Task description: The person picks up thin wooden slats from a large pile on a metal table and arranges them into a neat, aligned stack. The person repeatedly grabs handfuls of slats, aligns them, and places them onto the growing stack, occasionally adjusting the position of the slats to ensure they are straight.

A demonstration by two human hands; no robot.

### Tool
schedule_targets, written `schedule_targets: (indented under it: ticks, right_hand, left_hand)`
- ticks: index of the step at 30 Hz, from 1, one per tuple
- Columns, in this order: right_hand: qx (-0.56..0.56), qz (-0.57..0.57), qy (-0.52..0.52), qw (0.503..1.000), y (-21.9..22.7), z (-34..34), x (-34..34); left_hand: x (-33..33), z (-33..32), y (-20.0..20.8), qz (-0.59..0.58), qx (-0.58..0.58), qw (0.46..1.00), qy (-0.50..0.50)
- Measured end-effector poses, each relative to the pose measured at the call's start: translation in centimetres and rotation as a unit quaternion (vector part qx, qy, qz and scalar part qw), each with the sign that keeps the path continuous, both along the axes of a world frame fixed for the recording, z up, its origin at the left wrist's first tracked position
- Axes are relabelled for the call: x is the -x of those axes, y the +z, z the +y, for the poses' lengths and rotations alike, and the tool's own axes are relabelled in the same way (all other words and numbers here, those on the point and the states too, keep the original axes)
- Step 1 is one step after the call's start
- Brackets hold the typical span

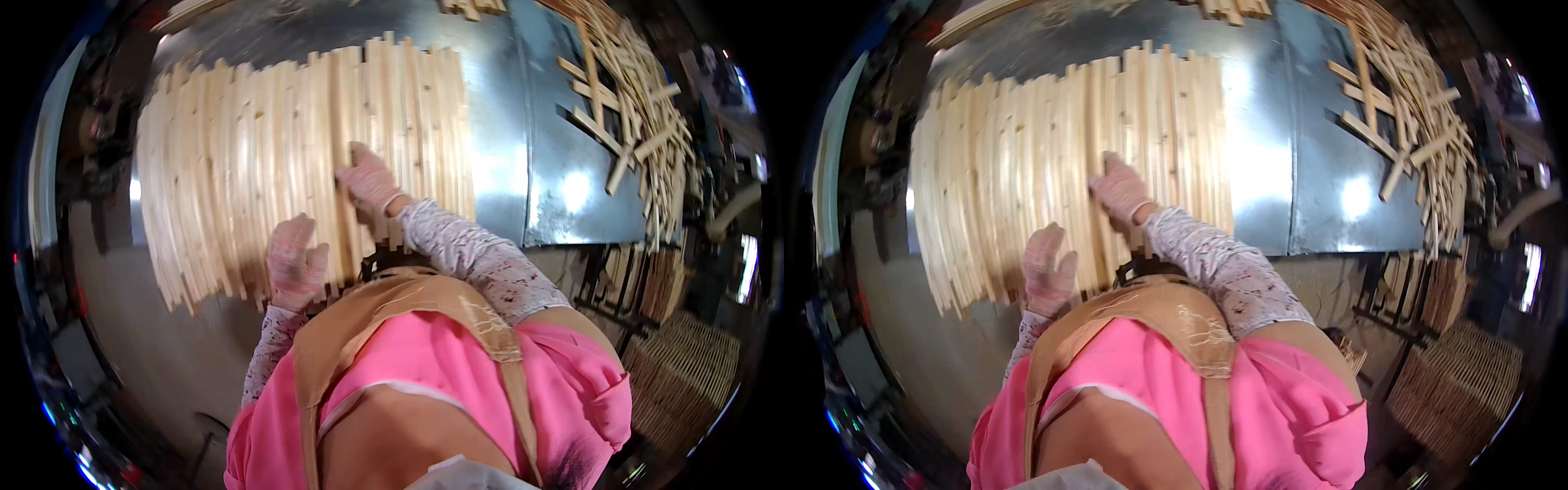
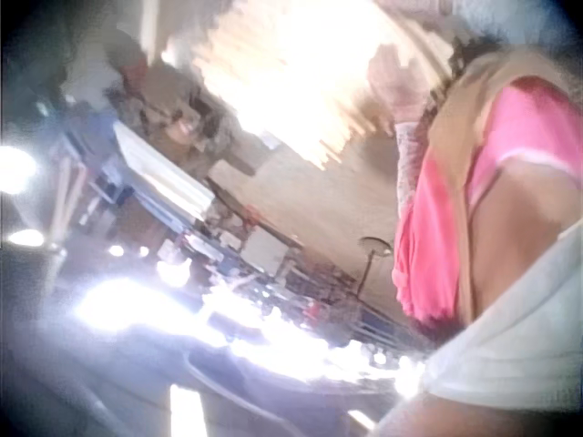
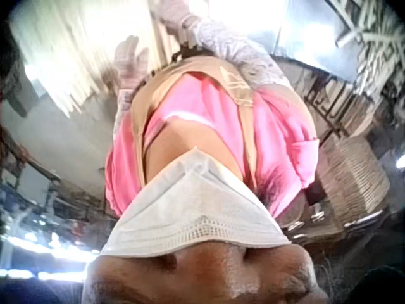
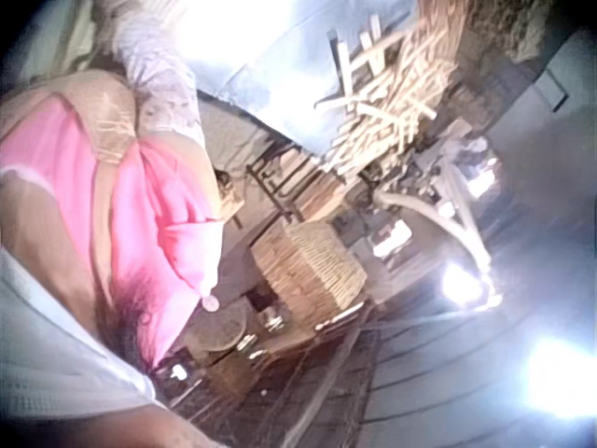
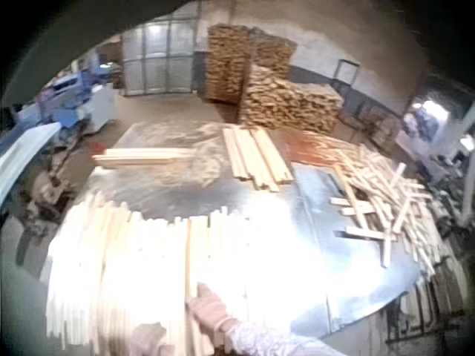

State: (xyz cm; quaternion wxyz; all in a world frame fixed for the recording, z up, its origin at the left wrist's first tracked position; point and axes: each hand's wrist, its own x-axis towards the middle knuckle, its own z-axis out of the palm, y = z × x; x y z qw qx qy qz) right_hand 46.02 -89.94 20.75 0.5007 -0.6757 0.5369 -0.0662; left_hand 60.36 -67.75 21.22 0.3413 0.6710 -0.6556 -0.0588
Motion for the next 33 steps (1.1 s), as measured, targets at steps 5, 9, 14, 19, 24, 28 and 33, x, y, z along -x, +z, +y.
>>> schedule_targets:
  ticks: [5, 9, 14, 19, 24, 28, 33]
  right_hand:
    - [0.008, -0.087, 0.025, 0.996, -3.6, -0.3, 1.8]
    - [-0.095, -0.018, 0.228, 0.969, 3.5, -4.5, 6.8]
    - [0.248, 0.067, -0.027, 0.966, 0.0, -18.1, 29.1]
    - [0.35, 0.316, -0.114, 0.875, -2.8, -34.8, 63.4]
    - [0.308, 0.381, 0.041, 0.871, -3.4, -38.7, 72.7]
    - [0.335, 0.346, 0.128, 0.867, -0.8, -39.5, 73.2]
    - [0.339, 0.207, 0.182, 0.899, 4.4, -39.9, 64.0]
  left_hand:
    - [8.7, -7.7, 2.8, -0.074, -0.263, 0.962, 0.007]
    - [9.5, -8.5, 0.0, -0.167, -0.398, 0.9, 0.062]
    - [9.8, -8.2, -0.6, -0.233, -0.429, 0.87, 0.07]
    - [14.7, -10.4, 0.1, -0.205, -0.322, 0.906, 0.185]
    - [36.2, -27.7, 5.9, -0.175, -0.495, 0.848, -0.068]
    - [35.3, -25.0, -2.3, -0.333, -0.419, 0.813, -0.231]
    - [33.7, -22.6, -4.9, -0.48, -0.476, 0.703, -0.223]
